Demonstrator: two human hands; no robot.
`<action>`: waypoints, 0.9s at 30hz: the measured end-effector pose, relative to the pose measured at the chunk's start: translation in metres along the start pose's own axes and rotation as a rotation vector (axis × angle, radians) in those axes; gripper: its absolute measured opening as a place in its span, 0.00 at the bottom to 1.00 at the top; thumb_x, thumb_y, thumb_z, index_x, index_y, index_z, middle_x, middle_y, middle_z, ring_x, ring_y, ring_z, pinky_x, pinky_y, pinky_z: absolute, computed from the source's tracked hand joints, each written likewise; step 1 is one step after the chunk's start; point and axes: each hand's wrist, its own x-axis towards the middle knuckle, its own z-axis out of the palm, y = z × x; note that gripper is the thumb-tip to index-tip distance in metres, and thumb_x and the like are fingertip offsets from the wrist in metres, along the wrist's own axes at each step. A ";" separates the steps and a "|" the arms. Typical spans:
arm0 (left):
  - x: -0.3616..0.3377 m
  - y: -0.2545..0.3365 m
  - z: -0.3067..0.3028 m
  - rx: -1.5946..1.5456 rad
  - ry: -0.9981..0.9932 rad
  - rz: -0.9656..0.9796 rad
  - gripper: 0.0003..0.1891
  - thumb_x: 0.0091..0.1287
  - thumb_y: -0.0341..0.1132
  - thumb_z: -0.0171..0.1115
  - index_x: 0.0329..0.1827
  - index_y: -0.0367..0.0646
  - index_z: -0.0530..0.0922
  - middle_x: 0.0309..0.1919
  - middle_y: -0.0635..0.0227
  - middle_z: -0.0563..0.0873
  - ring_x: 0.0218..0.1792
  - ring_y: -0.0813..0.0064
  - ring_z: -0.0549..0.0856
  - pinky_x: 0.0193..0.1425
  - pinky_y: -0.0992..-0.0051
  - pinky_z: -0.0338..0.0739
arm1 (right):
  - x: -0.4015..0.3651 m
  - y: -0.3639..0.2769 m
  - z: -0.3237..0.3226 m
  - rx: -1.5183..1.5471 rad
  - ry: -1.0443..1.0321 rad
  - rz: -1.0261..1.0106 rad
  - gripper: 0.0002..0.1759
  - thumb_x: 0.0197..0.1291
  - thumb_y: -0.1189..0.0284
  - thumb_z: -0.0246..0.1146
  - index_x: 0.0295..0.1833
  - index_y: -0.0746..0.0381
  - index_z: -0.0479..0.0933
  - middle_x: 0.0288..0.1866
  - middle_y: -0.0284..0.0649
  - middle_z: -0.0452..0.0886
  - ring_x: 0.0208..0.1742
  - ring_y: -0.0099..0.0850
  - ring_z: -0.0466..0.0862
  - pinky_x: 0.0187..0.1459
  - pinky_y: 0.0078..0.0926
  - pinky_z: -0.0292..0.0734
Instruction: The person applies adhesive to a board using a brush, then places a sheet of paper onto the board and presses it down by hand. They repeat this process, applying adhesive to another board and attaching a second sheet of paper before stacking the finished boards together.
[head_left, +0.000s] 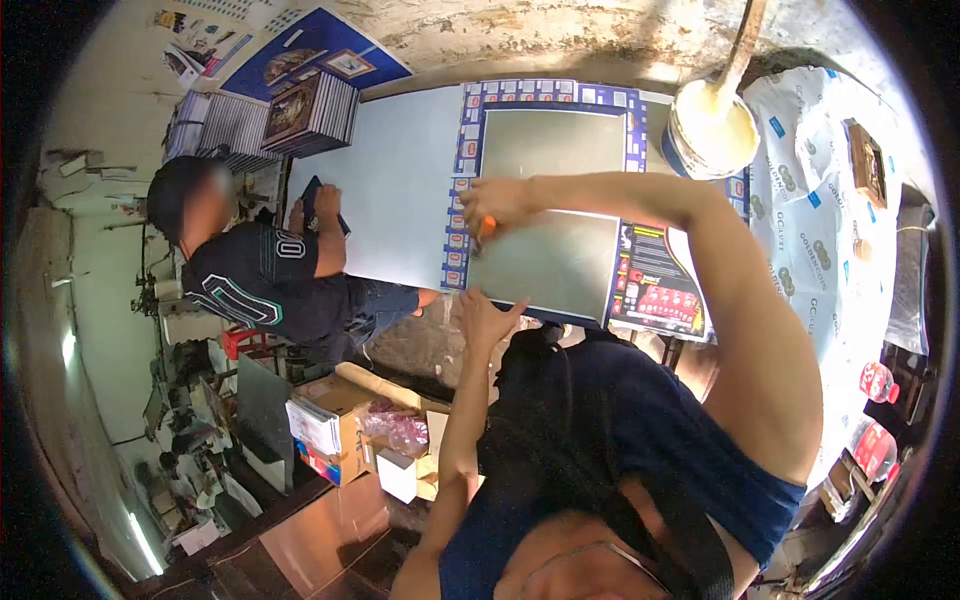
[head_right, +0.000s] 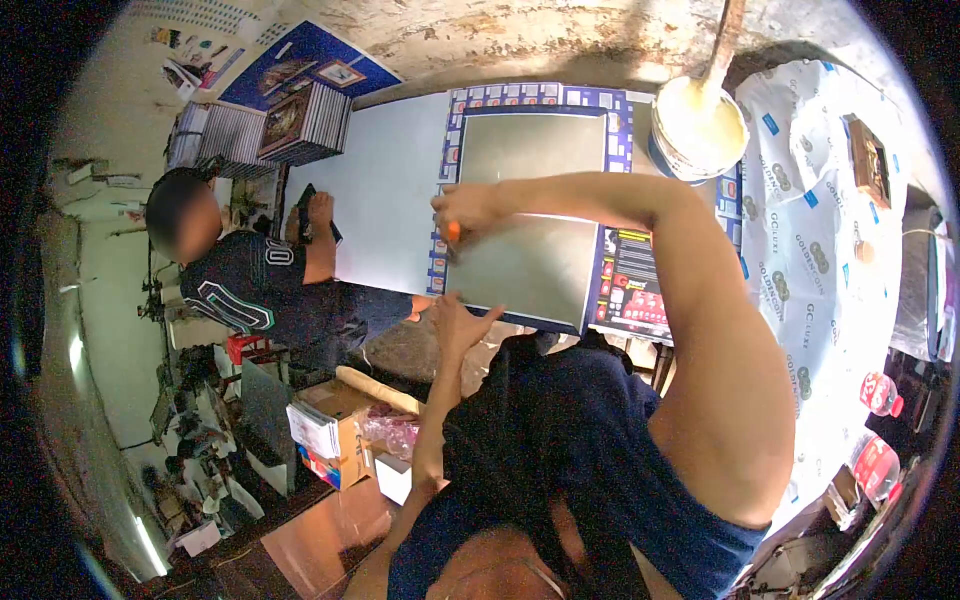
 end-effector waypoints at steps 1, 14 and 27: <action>0.000 -0.003 0.004 0.041 -0.018 0.023 0.49 0.43 0.60 0.78 0.57 0.29 0.67 0.53 0.48 0.72 0.60 0.47 0.71 0.63 0.50 0.67 | -0.008 -0.005 0.001 0.009 -0.027 -0.009 0.11 0.52 0.58 0.69 0.39 0.50 0.84 0.37 0.32 0.81 0.51 0.35 0.76 0.52 0.39 0.70; 0.000 -0.001 0.011 0.133 -0.048 -0.048 0.49 0.45 0.64 0.74 0.56 0.28 0.69 0.57 0.47 0.70 0.63 0.47 0.68 0.63 0.40 0.61 | -0.145 -0.051 -0.079 0.008 -0.801 0.559 0.17 0.49 0.54 0.69 0.37 0.56 0.83 0.42 0.41 0.82 0.47 0.41 0.78 0.47 0.44 0.70; 0.002 -0.001 0.009 0.239 -0.120 -0.027 0.50 0.48 0.66 0.70 0.58 0.26 0.70 0.56 0.46 0.72 0.62 0.46 0.71 0.64 0.39 0.61 | -0.209 -0.091 -0.103 -0.117 -0.902 0.594 0.28 0.47 0.44 0.72 0.38 0.59 0.83 0.38 0.43 0.85 0.48 0.38 0.83 0.54 0.35 0.76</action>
